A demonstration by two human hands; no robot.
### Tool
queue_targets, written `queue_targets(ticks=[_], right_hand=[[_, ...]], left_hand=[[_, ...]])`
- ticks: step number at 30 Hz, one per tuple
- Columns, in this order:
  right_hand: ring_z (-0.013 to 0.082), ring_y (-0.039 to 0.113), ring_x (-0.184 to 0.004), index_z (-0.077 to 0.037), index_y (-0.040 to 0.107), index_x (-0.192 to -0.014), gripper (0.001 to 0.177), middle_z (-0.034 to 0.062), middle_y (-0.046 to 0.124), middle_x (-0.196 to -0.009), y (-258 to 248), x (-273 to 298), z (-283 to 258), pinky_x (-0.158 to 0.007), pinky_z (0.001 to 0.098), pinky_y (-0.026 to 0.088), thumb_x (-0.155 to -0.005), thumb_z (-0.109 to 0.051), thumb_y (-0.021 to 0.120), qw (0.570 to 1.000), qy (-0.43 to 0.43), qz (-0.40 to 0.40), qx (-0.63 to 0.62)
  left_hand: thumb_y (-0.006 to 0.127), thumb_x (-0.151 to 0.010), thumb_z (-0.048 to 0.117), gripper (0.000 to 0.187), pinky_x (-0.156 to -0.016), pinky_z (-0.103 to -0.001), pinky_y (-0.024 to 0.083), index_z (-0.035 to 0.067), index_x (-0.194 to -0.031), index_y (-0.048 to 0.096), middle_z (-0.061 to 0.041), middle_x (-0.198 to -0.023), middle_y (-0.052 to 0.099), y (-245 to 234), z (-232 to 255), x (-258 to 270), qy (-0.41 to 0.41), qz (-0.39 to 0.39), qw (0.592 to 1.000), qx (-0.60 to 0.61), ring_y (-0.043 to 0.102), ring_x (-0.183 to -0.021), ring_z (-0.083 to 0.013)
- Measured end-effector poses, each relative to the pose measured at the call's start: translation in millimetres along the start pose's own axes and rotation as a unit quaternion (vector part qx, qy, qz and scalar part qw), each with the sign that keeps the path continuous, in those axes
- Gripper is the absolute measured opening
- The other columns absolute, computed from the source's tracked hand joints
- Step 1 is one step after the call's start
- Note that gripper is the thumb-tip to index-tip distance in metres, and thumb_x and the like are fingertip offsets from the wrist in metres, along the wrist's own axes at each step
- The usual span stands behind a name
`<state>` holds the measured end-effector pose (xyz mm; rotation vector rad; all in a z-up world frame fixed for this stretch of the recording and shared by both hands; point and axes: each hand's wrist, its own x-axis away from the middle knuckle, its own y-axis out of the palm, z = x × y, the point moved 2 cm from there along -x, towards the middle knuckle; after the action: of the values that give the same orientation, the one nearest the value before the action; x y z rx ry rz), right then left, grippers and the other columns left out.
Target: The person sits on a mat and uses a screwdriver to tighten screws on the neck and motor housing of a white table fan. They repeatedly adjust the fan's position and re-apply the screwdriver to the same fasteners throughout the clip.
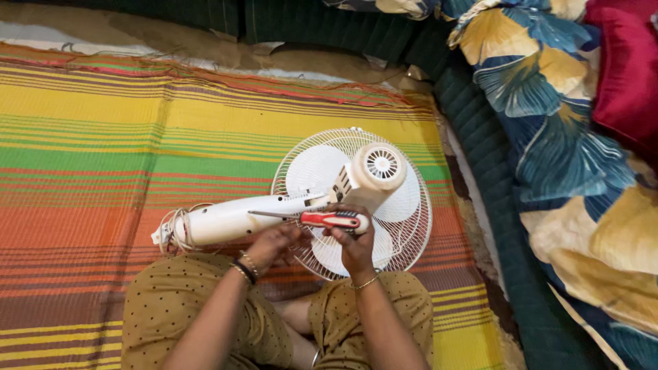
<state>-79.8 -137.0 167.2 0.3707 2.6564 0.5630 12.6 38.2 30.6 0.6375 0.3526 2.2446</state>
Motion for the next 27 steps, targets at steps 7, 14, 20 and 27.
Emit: queue_targets(ticks=[7, 14, 20, 27], right_hand=[[0.0194, 0.068, -0.094, 0.001, 0.058, -0.126, 0.047, 0.0156, 0.066, -0.120, 19.4, 17.2, -70.7, -0.075, 0.0302, 0.058, -0.086, -0.010, 0.082, 0.980, -0.148, 0.056, 0.122], [0.0217, 0.067, -0.113, -0.001, 0.055, -0.123, 0.041, 0.0130, 0.065, -0.117, 53.3, 21.3, -95.1, -0.102, 0.0348, 0.056, -0.089, -0.006, 0.077, 0.946, -0.196, 0.043, 0.253], [0.0207, 0.066, -0.112, 0.000, 0.056, -0.122, 0.039, 0.0126, 0.065, -0.116, 70.0, 14.5, -83.7, -0.102, 0.0334, 0.055, -0.088, -0.005, 0.075, 0.950, -0.178, 0.028, 0.256], [0.0206, 0.067, -0.111, 0.000, 0.059, -0.119, 0.038, 0.0116, 0.065, -0.114, 75.6, 7.6, -66.3, -0.101, 0.0335, 0.055, -0.087, -0.009, 0.077, 0.942, -0.176, 0.013, 0.284]], left_hand=[[0.056, -0.099, 0.027, 0.021, -0.056, -0.035, 0.051, 0.008, -0.102, 0.065, -0.003, -0.085, 0.069, -16.3, -71.1, -38.4, -0.100, 0.147, 0.980, 0.093, 0.059, -0.064, -0.0142], [0.053, -0.100, 0.024, 0.026, -0.049, -0.033, 0.048, 0.007, -0.084, 0.065, -0.002, -0.069, 0.063, -53.3, -101.5, -77.0, 0.038, 0.358, 0.919, 0.162, 0.058, -0.055, -0.0152], [0.051, -0.100, 0.025, 0.026, -0.053, -0.034, 0.046, 0.008, -0.088, 0.066, -0.003, -0.074, 0.065, -60.1, -100.4, -83.2, 0.052, 0.391, 0.883, 0.255, 0.059, -0.059, -0.0165], [0.048, -0.101, 0.028, 0.028, -0.058, -0.034, 0.045, 0.009, -0.094, 0.067, -0.005, -0.080, 0.067, -54.3, -110.4, -94.4, 0.062, 0.379, 0.862, 0.330, 0.060, -0.064, -0.0181]])
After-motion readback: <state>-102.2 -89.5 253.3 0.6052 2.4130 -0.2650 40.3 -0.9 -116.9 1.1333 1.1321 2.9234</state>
